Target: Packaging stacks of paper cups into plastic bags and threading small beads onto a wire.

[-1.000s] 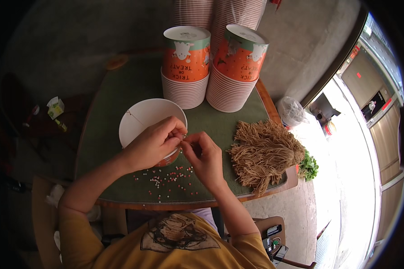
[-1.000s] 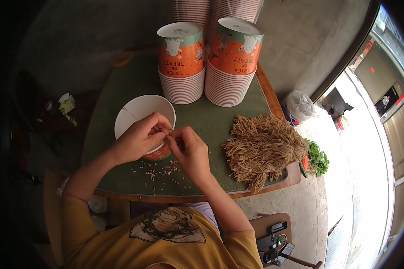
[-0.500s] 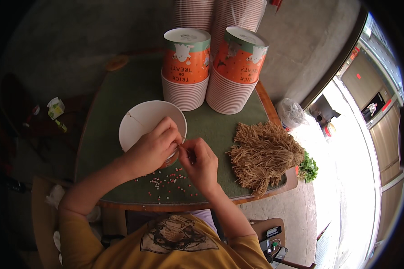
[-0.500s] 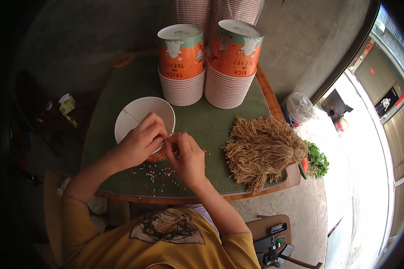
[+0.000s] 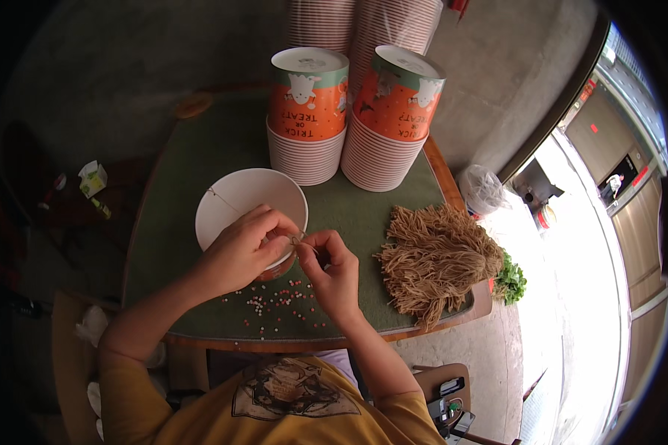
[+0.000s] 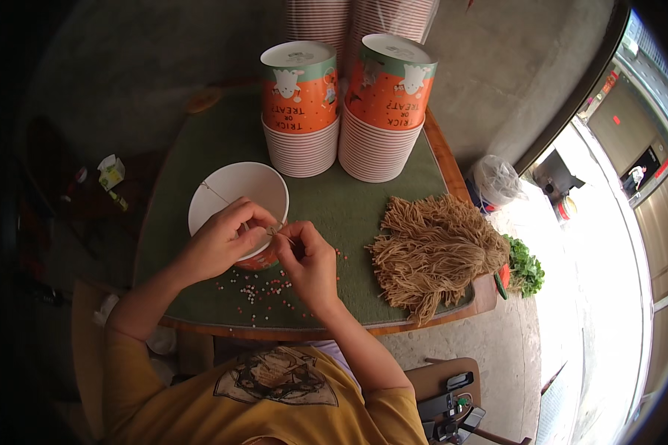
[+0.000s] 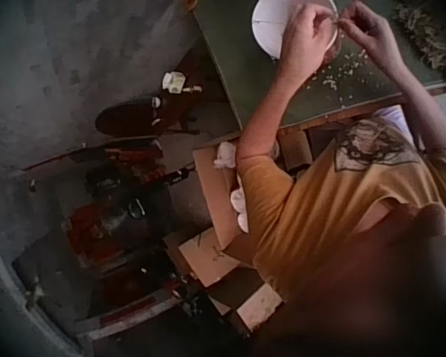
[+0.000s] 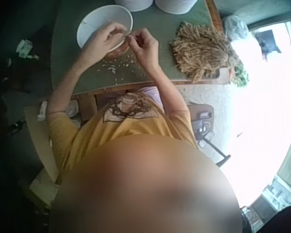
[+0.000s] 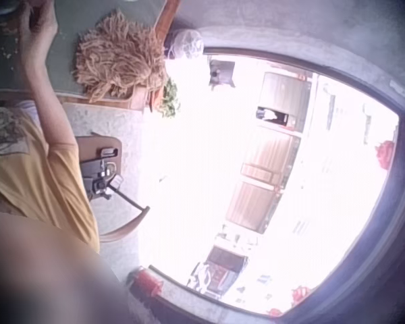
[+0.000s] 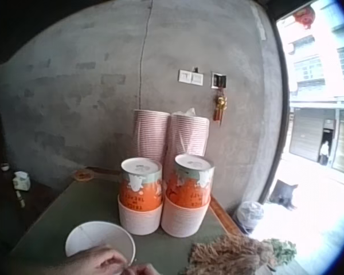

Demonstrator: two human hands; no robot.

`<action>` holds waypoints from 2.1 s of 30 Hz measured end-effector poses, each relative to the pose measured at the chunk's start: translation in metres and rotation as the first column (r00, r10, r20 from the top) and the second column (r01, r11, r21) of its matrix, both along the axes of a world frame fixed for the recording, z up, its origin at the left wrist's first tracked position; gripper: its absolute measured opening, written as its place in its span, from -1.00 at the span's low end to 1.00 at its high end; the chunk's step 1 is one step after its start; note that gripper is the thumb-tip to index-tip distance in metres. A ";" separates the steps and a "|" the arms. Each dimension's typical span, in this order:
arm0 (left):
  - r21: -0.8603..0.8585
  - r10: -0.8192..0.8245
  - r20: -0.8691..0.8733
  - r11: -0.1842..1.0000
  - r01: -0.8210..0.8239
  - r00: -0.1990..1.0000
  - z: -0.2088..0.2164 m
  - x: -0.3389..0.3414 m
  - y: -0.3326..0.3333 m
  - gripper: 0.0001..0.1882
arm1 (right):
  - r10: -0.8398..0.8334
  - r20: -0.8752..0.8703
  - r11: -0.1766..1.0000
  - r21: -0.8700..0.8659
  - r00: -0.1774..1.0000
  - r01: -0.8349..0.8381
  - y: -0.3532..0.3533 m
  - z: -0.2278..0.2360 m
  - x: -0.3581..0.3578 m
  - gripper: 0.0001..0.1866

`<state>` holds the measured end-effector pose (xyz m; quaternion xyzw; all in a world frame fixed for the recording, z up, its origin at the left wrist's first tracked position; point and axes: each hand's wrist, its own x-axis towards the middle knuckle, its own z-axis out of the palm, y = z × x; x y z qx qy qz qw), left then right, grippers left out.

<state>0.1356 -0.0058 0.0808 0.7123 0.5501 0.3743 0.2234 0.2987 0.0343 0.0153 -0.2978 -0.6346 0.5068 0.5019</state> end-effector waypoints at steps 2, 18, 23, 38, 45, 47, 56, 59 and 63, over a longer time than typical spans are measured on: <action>-0.080 -0.039 0.070 0.996 0.044 0.997 0.001 0.000 0.000 -0.89 | -0.002 0.012 1.000 0.003 1.000 0.002 0.000 0.001 0.000 -0.89; 0.271 0.085 -0.239 0.962 -0.017 0.967 -0.002 0.012 0.000 -0.91 | -0.220 0.165 0.892 0.432 0.961 0.131 -0.001 0.003 -0.002 -0.87; 0.116 0.073 -0.055 0.991 -0.066 0.996 -0.007 0.013 -0.004 -0.91 | -0.268 0.182 0.819 0.561 0.946 0.124 0.000 0.002 -0.001 -0.86; -0.191 0.028 0.403 0.980 0.054 0.915 -0.019 0.002 0.007 -0.91 | -0.113 0.156 0.953 0.298 0.981 0.063 -0.004 0.007 -0.001 -0.89; -0.163 -0.043 0.424 0.979 0.123 0.905 -0.015 0.001 0.011 -0.77 | 0.028 -0.097 0.982 -0.184 0.995 -0.046 0.004 -0.004 -0.002 -0.90; -0.155 -0.040 0.414 0.981 0.114 0.909 -0.015 0.001 0.011 -0.75 | 0.037 -0.094 0.974 -0.217 0.995 -0.056 0.004 -0.005 -0.002 -0.90; -0.135 -0.049 0.408 0.984 0.113 0.912 -0.014 0.005 0.009 -0.71 | -0.126 0.103 0.954 0.287 0.987 0.092 0.003 0.004 0.003 -0.89; -0.156 -0.035 0.408 0.982 0.107 0.912 -0.013 0.006 0.008 -0.70 | -0.109 0.086 0.957 0.278 0.990 0.081 0.001 0.006 0.003 -0.90; -0.094 -0.025 0.315 0.994 0.058 0.949 -0.012 0.009 0.007 -0.72 | -0.059 0.078 0.945 0.326 0.995 0.031 0.005 0.003 0.008 -0.87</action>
